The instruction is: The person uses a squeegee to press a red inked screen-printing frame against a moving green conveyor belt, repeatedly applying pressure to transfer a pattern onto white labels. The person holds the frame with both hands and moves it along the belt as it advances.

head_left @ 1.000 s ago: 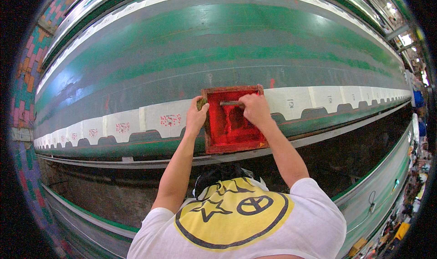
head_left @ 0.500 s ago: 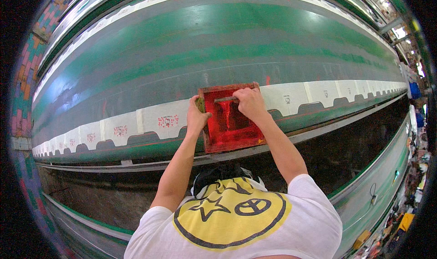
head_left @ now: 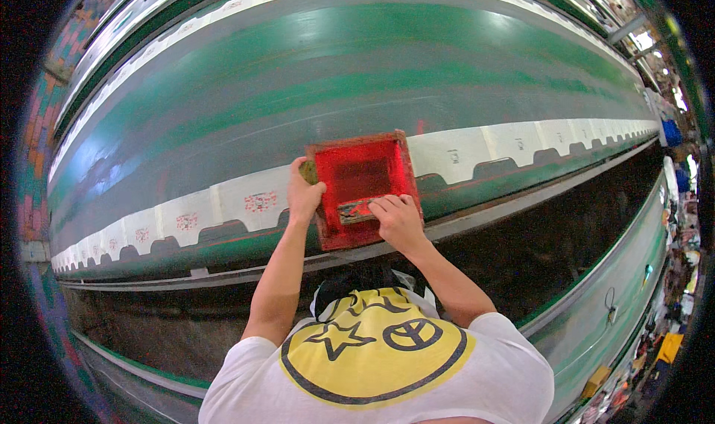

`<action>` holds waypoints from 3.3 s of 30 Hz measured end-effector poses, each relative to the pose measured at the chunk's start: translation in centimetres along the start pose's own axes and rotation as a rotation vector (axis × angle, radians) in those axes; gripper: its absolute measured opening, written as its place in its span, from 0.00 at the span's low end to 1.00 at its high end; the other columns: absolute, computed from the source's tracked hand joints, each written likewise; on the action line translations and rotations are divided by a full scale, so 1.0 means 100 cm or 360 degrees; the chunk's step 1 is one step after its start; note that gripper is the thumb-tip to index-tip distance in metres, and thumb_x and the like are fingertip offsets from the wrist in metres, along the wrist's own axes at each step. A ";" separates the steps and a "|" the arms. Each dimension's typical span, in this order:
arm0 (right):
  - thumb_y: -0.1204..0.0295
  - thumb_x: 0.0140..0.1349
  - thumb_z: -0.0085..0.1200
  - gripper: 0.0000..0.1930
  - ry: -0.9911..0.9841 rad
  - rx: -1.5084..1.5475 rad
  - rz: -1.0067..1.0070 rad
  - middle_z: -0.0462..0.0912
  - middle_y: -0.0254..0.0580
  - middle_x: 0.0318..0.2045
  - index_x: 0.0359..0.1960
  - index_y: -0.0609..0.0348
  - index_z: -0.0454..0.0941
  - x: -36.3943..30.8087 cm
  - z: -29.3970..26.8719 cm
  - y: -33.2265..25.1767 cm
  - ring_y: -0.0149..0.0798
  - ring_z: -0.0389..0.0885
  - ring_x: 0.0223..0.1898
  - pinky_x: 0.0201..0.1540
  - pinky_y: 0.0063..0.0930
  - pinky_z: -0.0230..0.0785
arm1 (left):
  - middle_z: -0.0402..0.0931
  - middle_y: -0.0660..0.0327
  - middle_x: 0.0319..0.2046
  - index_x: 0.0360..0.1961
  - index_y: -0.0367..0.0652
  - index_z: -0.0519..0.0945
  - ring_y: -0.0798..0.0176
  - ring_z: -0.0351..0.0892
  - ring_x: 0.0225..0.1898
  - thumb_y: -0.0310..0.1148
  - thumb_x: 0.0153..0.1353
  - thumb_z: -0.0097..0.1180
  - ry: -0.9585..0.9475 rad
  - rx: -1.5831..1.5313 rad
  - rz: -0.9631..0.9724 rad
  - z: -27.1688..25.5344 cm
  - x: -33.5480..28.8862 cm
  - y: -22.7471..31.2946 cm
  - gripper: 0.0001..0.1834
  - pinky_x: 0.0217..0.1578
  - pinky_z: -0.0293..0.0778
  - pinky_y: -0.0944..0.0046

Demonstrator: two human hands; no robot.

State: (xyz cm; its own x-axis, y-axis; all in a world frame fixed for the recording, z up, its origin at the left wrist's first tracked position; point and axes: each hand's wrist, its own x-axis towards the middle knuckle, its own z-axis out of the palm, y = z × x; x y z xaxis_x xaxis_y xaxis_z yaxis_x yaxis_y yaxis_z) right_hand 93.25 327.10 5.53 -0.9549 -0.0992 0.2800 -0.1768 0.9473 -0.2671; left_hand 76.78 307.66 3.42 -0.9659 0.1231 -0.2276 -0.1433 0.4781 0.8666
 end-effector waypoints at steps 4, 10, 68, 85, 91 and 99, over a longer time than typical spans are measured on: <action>0.74 0.56 0.55 0.14 0.0029 0.0005 0.0010 0.84 0.32 0.46 0.45 0.52 0.82 -0.003 -0.024 0.023 0.38 0.80 0.50 0.55 0.42 0.66 | 0.83 0.51 0.48 0.65 0.48 0.70 0.50 0.84 0.51 0.22 0.45 0.65 0.0054 -0.0059 0.0024 0.017 -0.009 0.025 0.41 0.55 0.77 0.53; 0.77 0.55 0.56 0.16 0.0012 -0.0051 0.0095 0.86 0.32 0.48 0.46 0.51 0.83 -0.032 -0.071 0.103 0.38 0.80 0.53 0.57 0.43 0.66 | 0.83 0.54 0.46 0.65 0.48 0.70 0.54 0.84 0.48 0.21 0.45 0.65 0.0094 -0.0224 0.0118 0.111 -0.017 0.062 0.41 0.53 0.77 0.57; 0.77 0.52 0.55 0.11 -0.0045 0.0096 0.0134 0.88 0.41 0.37 0.37 0.54 0.85 0.029 -0.070 0.286 0.49 0.84 0.43 0.47 0.49 0.74 | 0.84 0.46 0.48 0.64 0.51 0.69 0.40 0.84 0.52 0.22 0.47 0.71 -0.0067 0.0151 0.0012 0.244 -0.019 0.103 0.41 0.53 0.78 0.48; 0.73 0.54 0.56 0.15 -0.0039 0.0055 0.0064 0.85 0.33 0.46 0.45 0.52 0.82 -0.093 -0.120 0.270 0.40 0.81 0.50 0.56 0.43 0.69 | 0.83 0.54 0.51 0.65 0.47 0.71 0.54 0.82 0.53 0.20 0.43 0.65 0.0079 -0.0132 0.0047 0.269 -0.039 0.143 0.42 0.58 0.75 0.57; 0.74 0.55 0.56 0.13 0.0018 -0.0013 0.0088 0.85 0.33 0.46 0.43 0.51 0.82 -0.122 -0.161 0.357 0.39 0.81 0.52 0.57 0.43 0.68 | 0.83 0.53 0.50 0.65 0.46 0.71 0.55 0.82 0.52 0.19 0.43 0.64 0.0075 -0.0129 -0.0024 0.361 -0.058 0.211 0.42 0.57 0.75 0.57; 0.75 0.56 0.55 0.12 -0.0056 0.0002 0.0145 0.86 0.34 0.45 0.42 0.52 0.82 -0.162 -0.188 0.443 0.40 0.83 0.49 0.54 0.44 0.70 | 0.83 0.53 0.51 0.64 0.47 0.71 0.54 0.82 0.53 0.18 0.43 0.66 0.0038 -0.0219 -0.0048 0.461 -0.064 0.226 0.42 0.56 0.75 0.57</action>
State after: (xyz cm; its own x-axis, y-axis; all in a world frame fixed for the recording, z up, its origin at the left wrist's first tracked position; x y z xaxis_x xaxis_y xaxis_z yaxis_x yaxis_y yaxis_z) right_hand 105.38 376.44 6.51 -0.9747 -0.0235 0.2221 -0.0893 0.9524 -0.2913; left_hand 89.67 357.73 4.01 -0.9653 0.0891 -0.2456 -0.1992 0.3570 0.9126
